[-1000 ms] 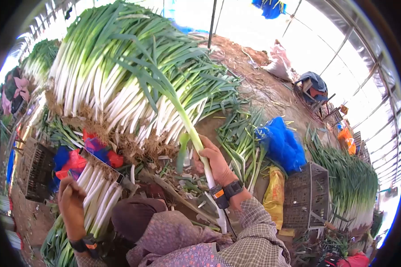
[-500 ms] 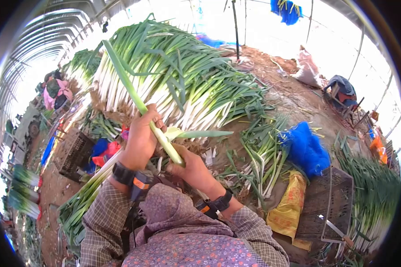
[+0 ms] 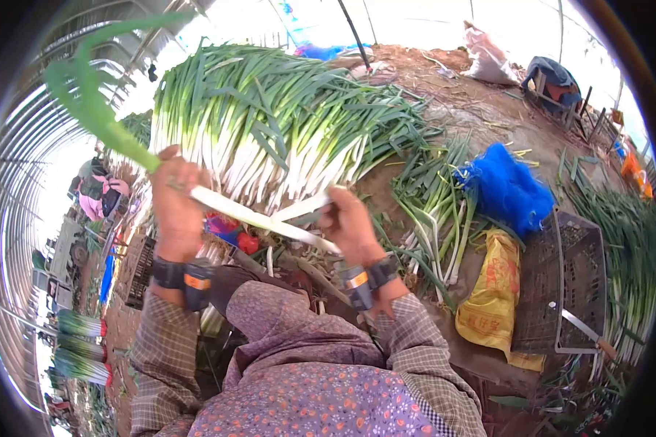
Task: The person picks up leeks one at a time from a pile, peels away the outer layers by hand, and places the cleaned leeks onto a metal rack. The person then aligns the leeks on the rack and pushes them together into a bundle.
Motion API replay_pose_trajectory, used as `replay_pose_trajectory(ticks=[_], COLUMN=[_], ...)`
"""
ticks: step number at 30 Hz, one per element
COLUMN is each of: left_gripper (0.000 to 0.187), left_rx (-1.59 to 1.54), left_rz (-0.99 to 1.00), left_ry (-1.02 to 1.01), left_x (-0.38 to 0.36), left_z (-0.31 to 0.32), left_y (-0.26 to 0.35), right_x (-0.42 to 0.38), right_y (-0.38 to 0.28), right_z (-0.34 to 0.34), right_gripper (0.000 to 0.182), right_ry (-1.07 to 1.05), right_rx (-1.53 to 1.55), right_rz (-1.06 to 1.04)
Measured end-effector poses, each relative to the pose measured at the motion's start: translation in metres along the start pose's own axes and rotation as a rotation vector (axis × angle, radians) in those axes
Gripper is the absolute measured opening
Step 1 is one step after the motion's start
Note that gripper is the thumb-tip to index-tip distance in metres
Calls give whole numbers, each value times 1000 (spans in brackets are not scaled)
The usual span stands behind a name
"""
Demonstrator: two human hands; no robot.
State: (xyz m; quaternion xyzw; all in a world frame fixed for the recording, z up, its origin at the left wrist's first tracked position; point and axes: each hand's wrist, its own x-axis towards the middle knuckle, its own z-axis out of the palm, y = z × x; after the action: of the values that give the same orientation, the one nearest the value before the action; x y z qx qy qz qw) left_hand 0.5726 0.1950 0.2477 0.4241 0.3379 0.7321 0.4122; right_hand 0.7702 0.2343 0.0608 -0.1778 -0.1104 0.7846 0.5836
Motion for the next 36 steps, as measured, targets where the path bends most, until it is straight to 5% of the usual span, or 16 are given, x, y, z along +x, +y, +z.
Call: replay_pose_trajectory(ticks=[6, 10, 13, 17, 19, 23, 25, 28, 29, 31, 32, 34, 36], left_gripper=[8, 5, 11, 8, 16, 26, 20, 9, 11, 14, 13, 21, 20], left_rx=[-323, 1058, 1536, 1574, 877, 216, 578, 1560, 1716, 1765, 1633, 1451, 633], left_rz=[87, 590, 721, 631, 447, 246, 365, 796, 984, 716, 582, 616, 484], left_ry=[-31, -20, 25, 35, -18, 114, 93, 69, 50, 249, 308, 455, 390], left_x=[45, 39, 1, -12, 19, 14, -3, -53, -68, -86, -99, -98, -89], left_z=[-97, -173, -177, -214, -313, -345, -342, -293, -269, -283, -261, -291, -308], left_y=[88, 136, 153, 169, 196, 210, 207, 187, 178, 172, 166, 140, 126], right_x=[-14, -68, -97, -120, -130, -122, -122, -91, -78, -38, -11, 42, 87], right_y=[-67, -87, -95, -105, -117, -141, -149, -164, -167, -170, -170, -154, -102], right_z=[-154, -214, -239, -240, -219, -174, -148, -140, -132, -130, -131, -106, -44], right_gripper=[12, 13, 9, 10, 18, 38, 48, 8, 9, 10, 8, 6, 5], right_ry=[322, 476, 579, 661, 602, 374, 197, 132, 74, 116, 47, -68, -138], right_rx=[116, -45, -75, -229, -348, -352, -189, -271, -133, -143, -70, 1, -199], right_rz=[-141, -189, -180, -213, -197, -340, -394, -417, -350, -337, -309, -281, -358])
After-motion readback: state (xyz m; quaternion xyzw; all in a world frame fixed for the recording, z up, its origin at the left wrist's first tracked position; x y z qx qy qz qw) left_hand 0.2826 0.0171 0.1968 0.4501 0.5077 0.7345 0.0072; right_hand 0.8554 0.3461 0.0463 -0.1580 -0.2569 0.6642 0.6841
